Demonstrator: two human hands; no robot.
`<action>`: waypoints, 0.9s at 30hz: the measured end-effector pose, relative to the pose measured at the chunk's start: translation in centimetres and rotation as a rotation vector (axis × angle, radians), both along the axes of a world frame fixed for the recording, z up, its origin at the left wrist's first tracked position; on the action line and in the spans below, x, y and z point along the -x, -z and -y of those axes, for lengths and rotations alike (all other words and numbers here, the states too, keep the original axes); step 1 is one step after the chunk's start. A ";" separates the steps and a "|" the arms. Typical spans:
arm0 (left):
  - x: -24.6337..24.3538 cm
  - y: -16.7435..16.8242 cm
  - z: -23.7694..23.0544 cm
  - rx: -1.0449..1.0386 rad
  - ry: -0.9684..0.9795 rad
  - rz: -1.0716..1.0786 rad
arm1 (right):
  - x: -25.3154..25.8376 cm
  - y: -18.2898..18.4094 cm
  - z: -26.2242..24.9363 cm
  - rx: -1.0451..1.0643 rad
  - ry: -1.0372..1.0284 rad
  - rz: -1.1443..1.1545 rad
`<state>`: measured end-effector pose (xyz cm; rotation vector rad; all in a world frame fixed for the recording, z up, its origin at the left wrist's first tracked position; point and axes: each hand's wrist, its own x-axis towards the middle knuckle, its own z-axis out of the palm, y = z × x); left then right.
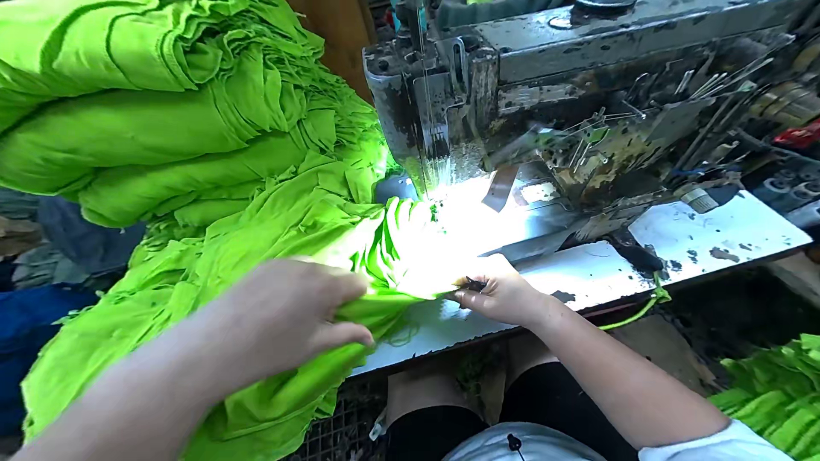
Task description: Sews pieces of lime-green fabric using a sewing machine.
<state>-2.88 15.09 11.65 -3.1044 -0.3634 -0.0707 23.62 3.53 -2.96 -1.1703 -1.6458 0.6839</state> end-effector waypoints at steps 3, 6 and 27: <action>1.8 -1.3 -1.6 0.067 -0.063 0.141 | 0.1 -0.2 0.0 0.003 -0.008 0.001; 1.5 -1.6 -0.7 0.270 -0.142 0.102 | 0.2 -0.3 0.0 -0.004 -0.009 -0.051; 1.7 -1.6 0.5 0.601 -0.128 0.368 | 0.4 -1.0 -0.1 0.037 -0.012 -0.121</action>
